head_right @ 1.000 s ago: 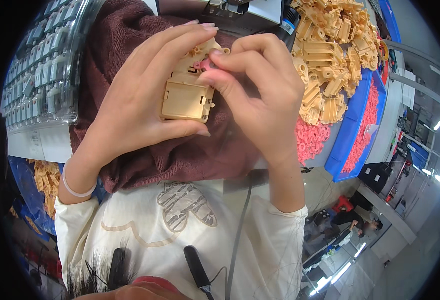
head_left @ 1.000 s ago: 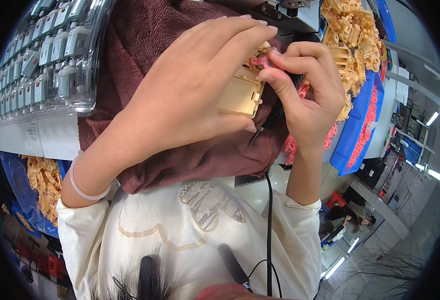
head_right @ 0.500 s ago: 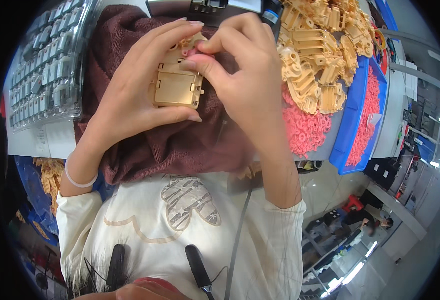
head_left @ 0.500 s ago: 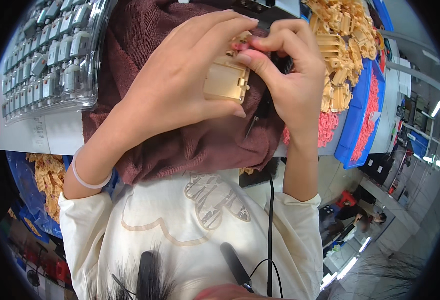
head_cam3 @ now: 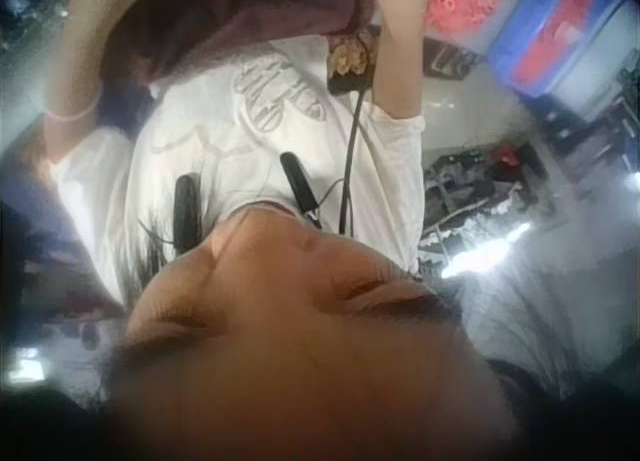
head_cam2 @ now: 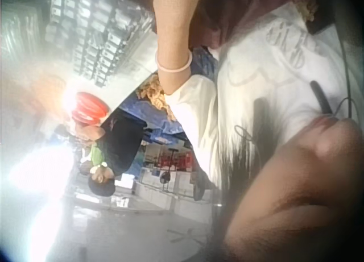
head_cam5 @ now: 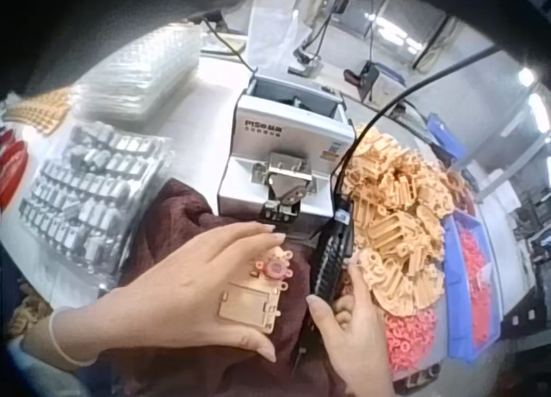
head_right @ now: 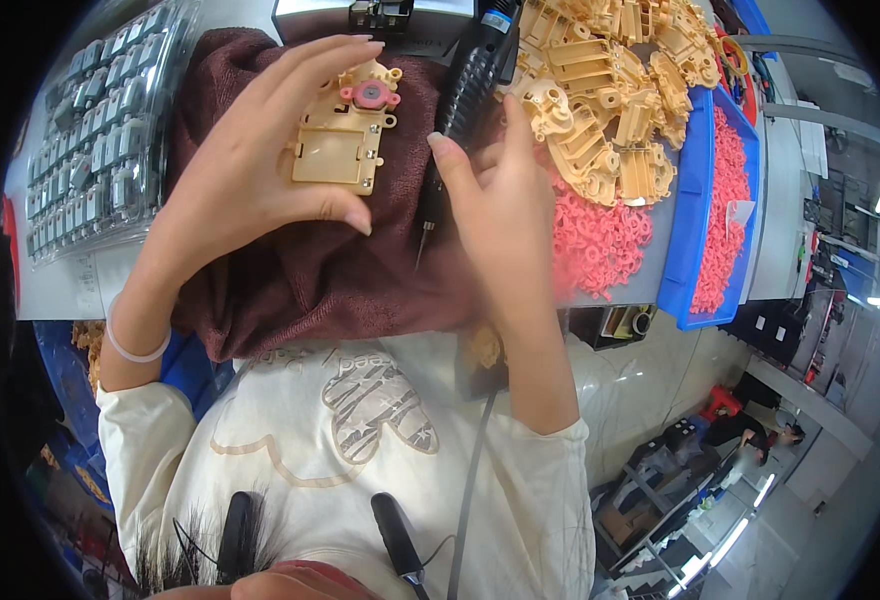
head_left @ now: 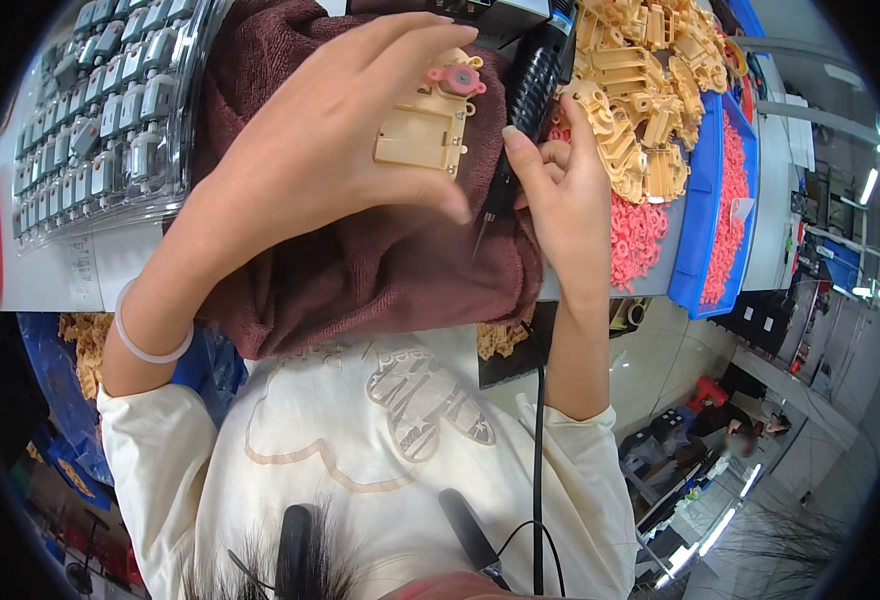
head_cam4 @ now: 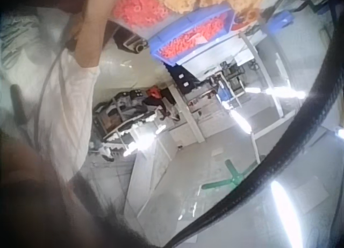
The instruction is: The person is assembling small electronic components, specifically inserting small gears and motors into a plastic housing and using an electric screwdriver.
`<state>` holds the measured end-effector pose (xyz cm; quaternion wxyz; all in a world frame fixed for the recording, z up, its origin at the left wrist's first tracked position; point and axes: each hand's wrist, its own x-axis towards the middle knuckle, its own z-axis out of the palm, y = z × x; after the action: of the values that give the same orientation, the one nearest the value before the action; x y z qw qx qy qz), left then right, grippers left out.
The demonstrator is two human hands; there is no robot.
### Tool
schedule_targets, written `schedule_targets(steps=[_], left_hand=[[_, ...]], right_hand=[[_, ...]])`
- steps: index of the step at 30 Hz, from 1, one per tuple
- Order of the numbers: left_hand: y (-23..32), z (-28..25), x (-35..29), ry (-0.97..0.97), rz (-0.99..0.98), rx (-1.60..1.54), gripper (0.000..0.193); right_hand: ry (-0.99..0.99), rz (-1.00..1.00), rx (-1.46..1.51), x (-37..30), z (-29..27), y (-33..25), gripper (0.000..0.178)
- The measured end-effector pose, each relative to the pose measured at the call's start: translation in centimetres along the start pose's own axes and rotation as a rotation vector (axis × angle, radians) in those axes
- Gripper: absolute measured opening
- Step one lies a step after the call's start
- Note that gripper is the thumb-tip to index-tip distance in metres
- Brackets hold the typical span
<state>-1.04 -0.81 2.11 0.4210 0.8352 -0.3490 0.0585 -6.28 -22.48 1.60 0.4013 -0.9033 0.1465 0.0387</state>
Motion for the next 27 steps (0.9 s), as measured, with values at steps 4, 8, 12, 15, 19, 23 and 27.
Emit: schedule_targets(steps=[4,8,12,15,19,23,27], left_hand=[[0.1,-0.2,1.4,0.025,-0.011,-0.032,0.048],[-0.7,1.6,1.3,0.033,-0.031,-0.136,0.027],[-0.5,1.8,1.3,0.098,-0.029,-0.166,0.02],[-0.5,1.7,1.5,0.091,-0.045,-0.17,0.019],[-0.9,2.0,1.5,0.128,0.0,-0.176,0.018],[-1.4,2.5,0.9,0.173,-0.031,-0.153,0.018],[-1.0,2.5,1.0,0.17,-0.055,-0.161,0.018]], right_hand=[[-0.037,0.042,0.228,-0.5,-0.3,0.3,0.085],[-0.038,0.015,0.387,-1.4,0.1,-0.1,0.086],[-0.013,0.064,0.476,-1.4,0.2,-0.3,0.084],[-0.055,0.09,0.73,-1.5,-0.5,0.4,0.083],[-0.156,-0.031,0.917,-2.1,-2.2,-0.1,0.085],[-0.124,-0.339,0.794,-1.7,-3.9,-1.7,0.089],[-0.296,-0.799,0.896,2.5,-6.0,-5.5,0.073]])
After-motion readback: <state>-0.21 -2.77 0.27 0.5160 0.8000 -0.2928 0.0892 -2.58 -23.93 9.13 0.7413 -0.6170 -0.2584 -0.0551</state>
